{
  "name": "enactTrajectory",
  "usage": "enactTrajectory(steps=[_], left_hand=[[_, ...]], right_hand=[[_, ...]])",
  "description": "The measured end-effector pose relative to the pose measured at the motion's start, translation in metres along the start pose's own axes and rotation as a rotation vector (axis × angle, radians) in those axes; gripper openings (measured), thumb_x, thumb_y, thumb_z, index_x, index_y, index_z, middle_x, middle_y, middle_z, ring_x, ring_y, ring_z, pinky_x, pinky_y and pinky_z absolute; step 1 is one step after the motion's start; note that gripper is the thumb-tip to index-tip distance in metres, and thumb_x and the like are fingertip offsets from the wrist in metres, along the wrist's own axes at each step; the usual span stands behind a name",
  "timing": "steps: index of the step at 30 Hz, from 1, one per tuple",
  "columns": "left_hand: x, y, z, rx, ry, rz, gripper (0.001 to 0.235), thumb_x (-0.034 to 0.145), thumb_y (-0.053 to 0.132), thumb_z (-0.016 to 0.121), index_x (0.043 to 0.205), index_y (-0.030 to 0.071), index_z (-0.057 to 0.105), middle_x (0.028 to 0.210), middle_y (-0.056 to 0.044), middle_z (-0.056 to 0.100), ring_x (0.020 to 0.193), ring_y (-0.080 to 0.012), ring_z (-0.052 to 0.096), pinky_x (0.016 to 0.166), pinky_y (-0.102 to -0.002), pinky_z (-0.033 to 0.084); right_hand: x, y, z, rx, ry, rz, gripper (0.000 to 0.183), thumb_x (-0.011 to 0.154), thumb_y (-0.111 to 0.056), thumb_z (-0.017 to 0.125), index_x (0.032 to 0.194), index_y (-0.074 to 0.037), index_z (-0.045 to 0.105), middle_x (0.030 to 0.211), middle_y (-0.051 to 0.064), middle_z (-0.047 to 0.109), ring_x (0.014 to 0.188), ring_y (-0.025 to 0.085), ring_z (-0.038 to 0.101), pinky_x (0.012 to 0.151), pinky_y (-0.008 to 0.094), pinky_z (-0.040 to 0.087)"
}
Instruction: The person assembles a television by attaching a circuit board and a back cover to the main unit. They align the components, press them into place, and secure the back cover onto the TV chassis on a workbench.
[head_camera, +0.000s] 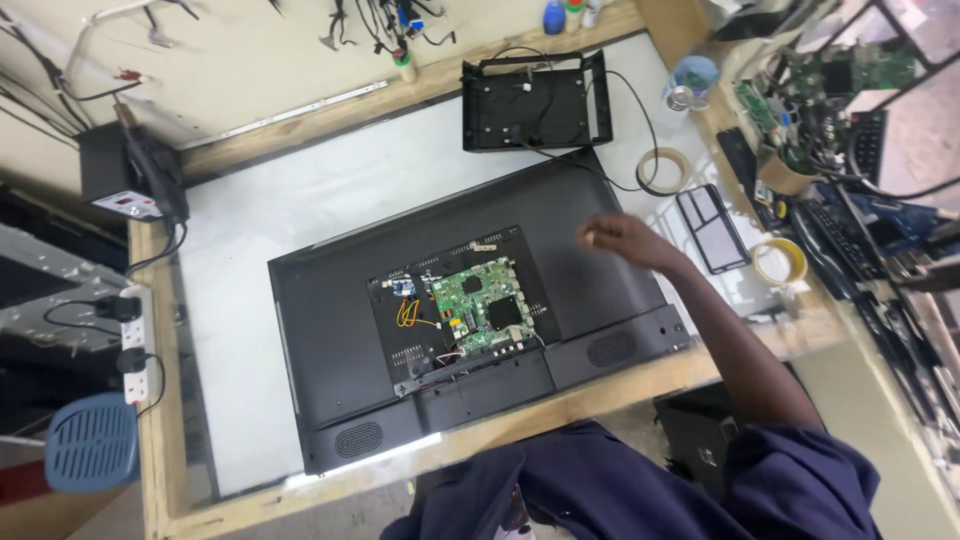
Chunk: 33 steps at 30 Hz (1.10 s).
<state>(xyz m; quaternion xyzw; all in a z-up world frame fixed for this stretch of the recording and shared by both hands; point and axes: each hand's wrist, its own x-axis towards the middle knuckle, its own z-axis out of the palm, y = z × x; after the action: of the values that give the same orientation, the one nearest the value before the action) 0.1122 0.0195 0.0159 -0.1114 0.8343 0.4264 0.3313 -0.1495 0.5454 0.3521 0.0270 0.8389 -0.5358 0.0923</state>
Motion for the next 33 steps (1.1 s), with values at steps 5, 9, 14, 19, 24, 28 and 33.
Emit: enactTrajectory(steps=[5, 9, 14, 19, 24, 28, 33], left_hand=[[0.008, 0.003, -0.008, -0.062, 0.159, -0.116, 0.049, 0.092, 0.05, 0.049, 0.123, 0.019, 0.07, 0.13, -0.008, 0.067, 0.125, -0.024, 0.06, 0.094, -0.035, 0.047], [-0.045, 0.036, -0.005, -0.283, 0.304, -0.151, 0.042, 0.093, 0.043, 0.05, 0.097, 0.009, 0.074, 0.099, -0.011, 0.078, 0.094, -0.0165, 0.064, 0.08, -0.032, 0.046], [-0.086, 0.031, 0.002, -0.302, 0.315, -0.266, 0.037, 0.087, 0.043, 0.061, 0.109, 0.015, 0.071, 0.107, -0.007, 0.074, 0.104, -0.0165, 0.065, 0.088, -0.029, 0.047], [-0.086, 0.029, -0.016, 0.078, 0.121, -0.215, 0.051, 0.086, 0.057, 0.052, 0.126, 0.027, 0.06, 0.122, -0.003, 0.071, 0.114, -0.0274, 0.067, 0.09, -0.039, 0.049], [-0.089, 0.074, -0.072, 0.354, 0.008, -0.003, 0.029, 0.091, 0.048, 0.048, 0.109, 0.028, 0.06, 0.111, -0.004, 0.072, 0.102, -0.0298, 0.068, 0.083, -0.04, 0.05], [-0.126, 0.212, -0.14, 0.33, -0.106, 0.058, 0.042, 0.092, 0.054, 0.038, 0.089, 0.02, 0.062, 0.076, 0.002, 0.076, 0.078, -0.024, 0.071, 0.072, -0.036, 0.046], [-0.136, 0.288, -0.185, 0.268, -0.148, 0.372, 0.028, 0.097, 0.037, 0.049, 0.079, 0.016, 0.059, 0.064, 0.003, 0.071, 0.06, -0.0142, 0.063, 0.061, -0.03, 0.041]], right_hand=[[0.166, 0.092, -0.021, -0.564, 0.262, -0.27, 0.056, 0.087, -0.041, 0.072, 0.131, -0.01, 0.057, 0.126, 0.016, 0.06, 0.118, 0.038, 0.054, 0.095, 0.049, 0.044], [0.24, 0.099, -0.005, -1.004, 0.286, -0.362, 0.063, 0.088, -0.045, 0.069, 0.128, 0.0, 0.054, 0.13, 0.021, 0.052, 0.118, 0.042, 0.048, 0.093, 0.055, 0.04], [0.28, 0.127, 0.009, -1.281, 0.385, -0.429, 0.031, 0.08, -0.026, 0.065, 0.103, -0.006, 0.064, 0.097, 0.013, 0.062, 0.085, 0.034, 0.059, 0.064, 0.046, 0.048], [0.279, 0.104, -0.006, -1.445, 0.44, -0.468, 0.007, 0.084, -0.01, 0.063, 0.09, -0.008, 0.065, 0.083, 0.008, 0.061, 0.072, 0.026, 0.061, 0.046, 0.037, 0.049], [0.254, 0.038, -0.036, -1.3, 0.546, -0.564, 0.022, 0.097, -0.028, 0.062, 0.101, -0.006, 0.062, 0.099, 0.011, 0.057, 0.093, 0.031, 0.055, 0.064, 0.043, 0.048], [0.223, -0.014, -0.058, -1.164, 0.534, -0.555, 0.022, 0.1, -0.024, 0.058, 0.098, -0.002, 0.061, 0.1, 0.015, 0.06, 0.091, 0.036, 0.058, 0.057, 0.051, 0.047], [0.16, -0.083, -0.072, -1.097, 0.568, -0.609, 0.028, 0.104, -0.028, 0.055, 0.102, 0.0, 0.057, 0.091, 0.021, 0.061, 0.082, 0.044, 0.058, 0.057, 0.055, 0.04]])
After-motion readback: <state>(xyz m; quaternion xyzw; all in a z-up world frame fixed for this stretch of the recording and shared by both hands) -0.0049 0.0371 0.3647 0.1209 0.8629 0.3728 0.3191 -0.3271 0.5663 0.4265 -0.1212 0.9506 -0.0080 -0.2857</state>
